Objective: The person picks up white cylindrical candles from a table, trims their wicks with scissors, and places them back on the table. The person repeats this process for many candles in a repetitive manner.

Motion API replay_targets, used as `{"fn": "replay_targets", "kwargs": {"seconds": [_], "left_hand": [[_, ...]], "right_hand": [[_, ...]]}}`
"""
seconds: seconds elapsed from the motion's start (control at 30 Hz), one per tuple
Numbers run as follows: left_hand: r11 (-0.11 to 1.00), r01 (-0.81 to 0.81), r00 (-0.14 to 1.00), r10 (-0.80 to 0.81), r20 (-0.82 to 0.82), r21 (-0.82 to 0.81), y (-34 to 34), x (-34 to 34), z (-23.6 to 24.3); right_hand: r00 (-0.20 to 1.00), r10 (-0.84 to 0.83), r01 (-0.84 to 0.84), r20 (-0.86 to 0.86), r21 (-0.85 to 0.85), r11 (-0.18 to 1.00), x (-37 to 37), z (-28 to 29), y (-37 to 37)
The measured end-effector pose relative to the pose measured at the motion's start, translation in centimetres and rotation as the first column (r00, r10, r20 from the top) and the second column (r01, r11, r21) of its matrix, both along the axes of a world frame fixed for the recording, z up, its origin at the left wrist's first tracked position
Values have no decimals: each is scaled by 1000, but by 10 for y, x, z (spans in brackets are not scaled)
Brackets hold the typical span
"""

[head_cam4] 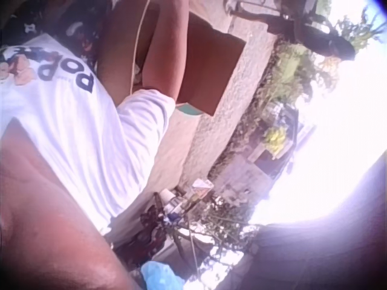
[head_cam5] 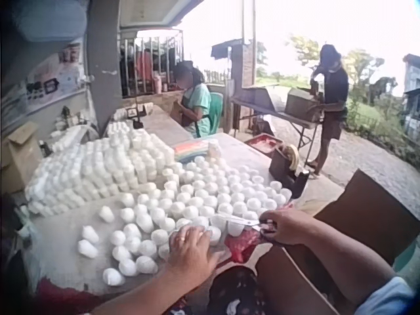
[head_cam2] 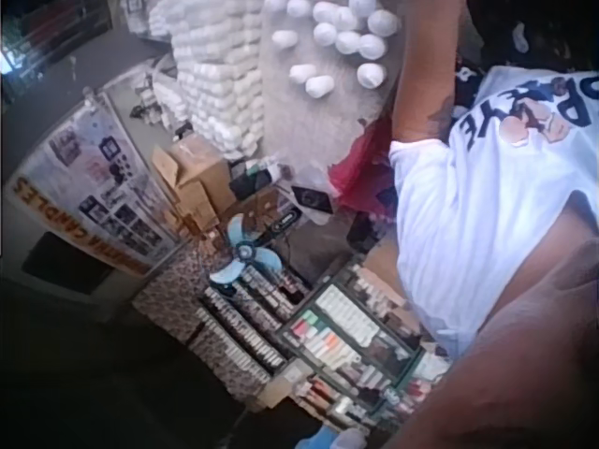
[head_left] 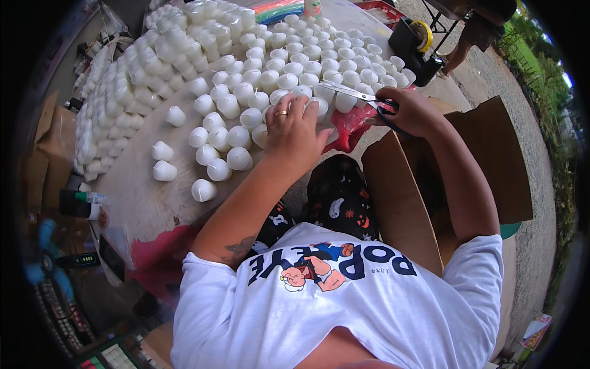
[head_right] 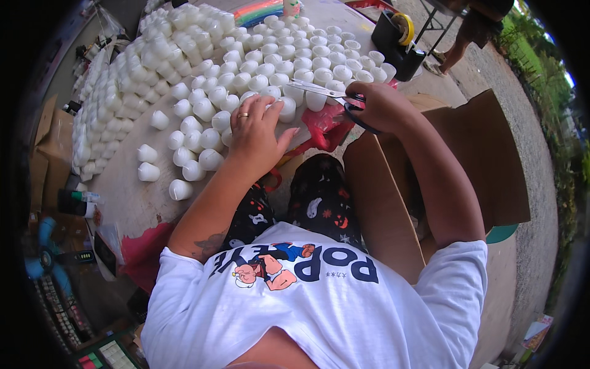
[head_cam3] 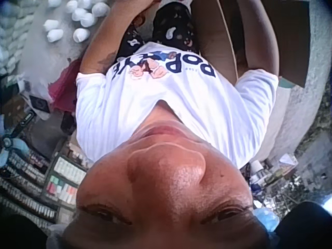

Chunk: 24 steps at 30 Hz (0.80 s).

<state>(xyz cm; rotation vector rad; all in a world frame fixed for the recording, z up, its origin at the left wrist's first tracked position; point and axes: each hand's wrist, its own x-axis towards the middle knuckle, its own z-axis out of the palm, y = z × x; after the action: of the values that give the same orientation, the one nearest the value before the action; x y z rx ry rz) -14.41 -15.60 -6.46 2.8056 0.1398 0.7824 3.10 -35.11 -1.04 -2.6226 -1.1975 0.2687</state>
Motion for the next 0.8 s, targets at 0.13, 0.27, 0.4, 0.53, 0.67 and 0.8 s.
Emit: {"fn": "replay_targets", "kwargs": {"seconds": [0.13, 0.27, 0.4, 0.53, 0.67, 0.8], "left_hand": [[988, -151, 988, 151, -1, 10, 6, 33, -2], [988, -156, 986, 155, -54, -9, 6, 38, -6], [986, -167, 985, 165, -47, -29, 6, 38, -5], [986, -161, 987, 159, -35, -54, 5, 41, -5], [983, -176, 983, 172, -68, -54, 7, 40, -6], [982, -181, 983, 178, -48, -61, 6, 41, -8]], "right_hand": [[999, -30, 32, 16, -86, 996, -9, 18, 9], [1000, 6, -9, -16, -156, 988, -5, 36, 19], [994, 21, -51, -105, -285, 957, 20, 52, 34], [996, 57, -78, -68, -369, 926, 26, 68, 48], [997, 72, -78, -31, -432, 899, 20, 80, 61], [992, 129, -114, 5, -436, 893, 27, 80, 58]]}}
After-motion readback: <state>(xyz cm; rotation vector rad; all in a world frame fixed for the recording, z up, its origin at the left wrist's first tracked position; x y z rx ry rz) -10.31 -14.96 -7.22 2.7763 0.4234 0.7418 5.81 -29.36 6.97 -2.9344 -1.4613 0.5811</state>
